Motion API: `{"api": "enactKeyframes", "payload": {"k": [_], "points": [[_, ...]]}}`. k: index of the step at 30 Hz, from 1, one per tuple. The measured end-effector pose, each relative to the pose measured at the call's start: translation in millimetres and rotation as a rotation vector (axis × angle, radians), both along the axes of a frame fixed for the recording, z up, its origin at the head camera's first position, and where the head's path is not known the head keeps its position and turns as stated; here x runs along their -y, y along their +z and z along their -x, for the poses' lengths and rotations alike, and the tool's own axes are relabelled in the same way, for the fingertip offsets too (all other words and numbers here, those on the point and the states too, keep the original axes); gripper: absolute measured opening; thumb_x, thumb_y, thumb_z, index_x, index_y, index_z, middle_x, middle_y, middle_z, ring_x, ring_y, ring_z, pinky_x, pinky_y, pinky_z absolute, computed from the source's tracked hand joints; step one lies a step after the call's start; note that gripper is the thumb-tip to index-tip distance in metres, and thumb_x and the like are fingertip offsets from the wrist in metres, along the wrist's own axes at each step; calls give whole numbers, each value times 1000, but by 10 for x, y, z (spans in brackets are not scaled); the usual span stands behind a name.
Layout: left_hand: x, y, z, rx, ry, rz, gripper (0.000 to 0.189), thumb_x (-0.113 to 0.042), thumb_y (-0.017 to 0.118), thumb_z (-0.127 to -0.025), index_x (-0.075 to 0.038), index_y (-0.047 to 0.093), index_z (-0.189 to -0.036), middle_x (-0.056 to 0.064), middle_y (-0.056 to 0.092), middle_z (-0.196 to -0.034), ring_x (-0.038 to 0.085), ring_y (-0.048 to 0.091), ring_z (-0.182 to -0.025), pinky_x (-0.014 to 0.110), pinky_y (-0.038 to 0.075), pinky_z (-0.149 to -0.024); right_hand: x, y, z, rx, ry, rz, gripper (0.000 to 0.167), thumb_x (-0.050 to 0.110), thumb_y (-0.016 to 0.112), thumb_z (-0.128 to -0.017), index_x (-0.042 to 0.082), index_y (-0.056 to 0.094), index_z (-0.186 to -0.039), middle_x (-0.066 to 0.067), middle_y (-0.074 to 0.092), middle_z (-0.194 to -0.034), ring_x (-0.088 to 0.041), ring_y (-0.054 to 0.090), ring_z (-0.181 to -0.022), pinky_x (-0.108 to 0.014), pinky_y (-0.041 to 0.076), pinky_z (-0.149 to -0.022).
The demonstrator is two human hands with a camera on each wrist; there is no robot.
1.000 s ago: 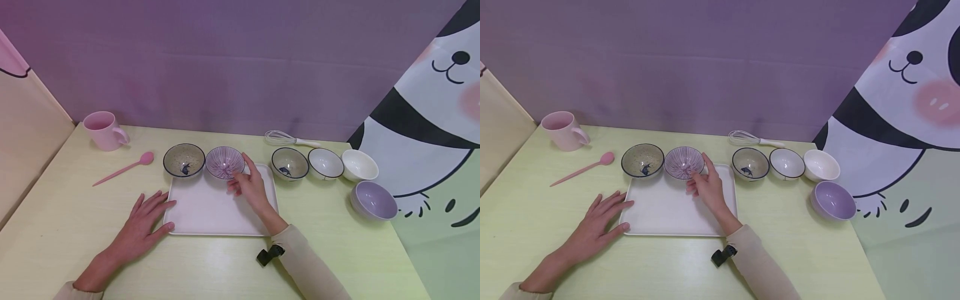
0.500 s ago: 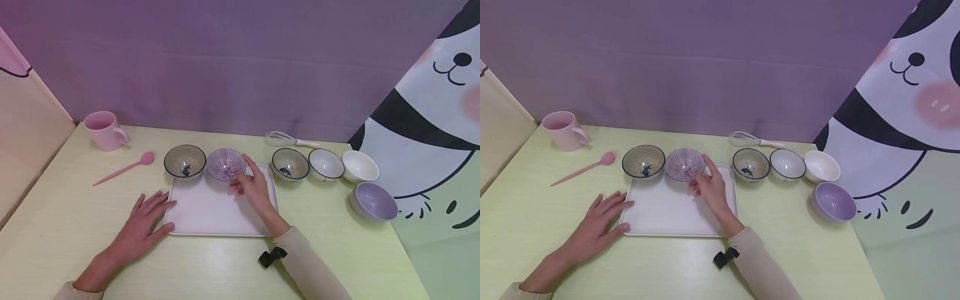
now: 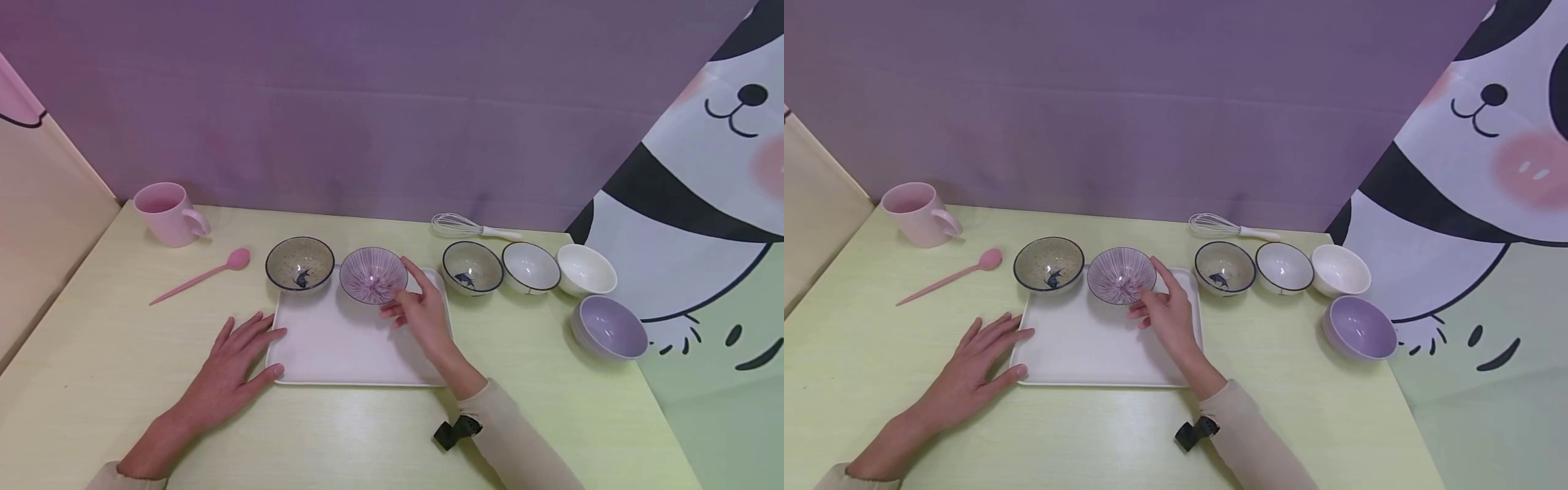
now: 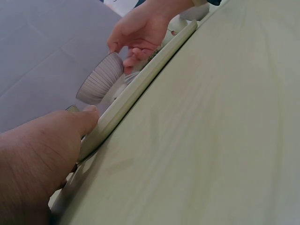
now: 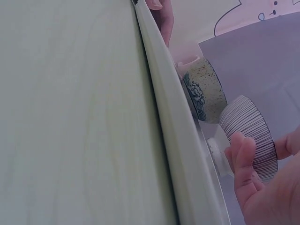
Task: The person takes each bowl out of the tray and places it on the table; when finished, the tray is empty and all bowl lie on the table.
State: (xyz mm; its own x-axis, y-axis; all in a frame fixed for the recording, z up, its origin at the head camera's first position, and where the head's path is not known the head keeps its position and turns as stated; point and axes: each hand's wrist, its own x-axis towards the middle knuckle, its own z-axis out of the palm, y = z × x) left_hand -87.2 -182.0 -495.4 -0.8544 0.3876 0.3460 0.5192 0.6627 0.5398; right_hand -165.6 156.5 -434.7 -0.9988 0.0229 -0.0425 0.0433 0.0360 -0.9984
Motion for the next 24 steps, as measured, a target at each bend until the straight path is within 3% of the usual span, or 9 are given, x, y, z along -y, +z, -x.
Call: {"api": "enactKeyframes", "payload": {"k": [13,24], "points": [[-5,-4,1,0,0,-2,53,-33,75,-106,-15,64,-154,19,56,-163,46,40,-158,59,7,-139,-187,28,-225,-28,9,-14,67,-6,54,-106,11,44,-170,-32,79,-93,-12,77,-65,-21,59,-52],[-6,-10,0,-3,0,-3,52,-32,75,-106,-15,64,-154,19,56,-163,46,40,-158,57,6,-140,-384,90,-424,-56,-5,-26,69,-10,54,-105,16,48,-169,-39,75,-106,-15,77,-65,-21,58,-51]]}}
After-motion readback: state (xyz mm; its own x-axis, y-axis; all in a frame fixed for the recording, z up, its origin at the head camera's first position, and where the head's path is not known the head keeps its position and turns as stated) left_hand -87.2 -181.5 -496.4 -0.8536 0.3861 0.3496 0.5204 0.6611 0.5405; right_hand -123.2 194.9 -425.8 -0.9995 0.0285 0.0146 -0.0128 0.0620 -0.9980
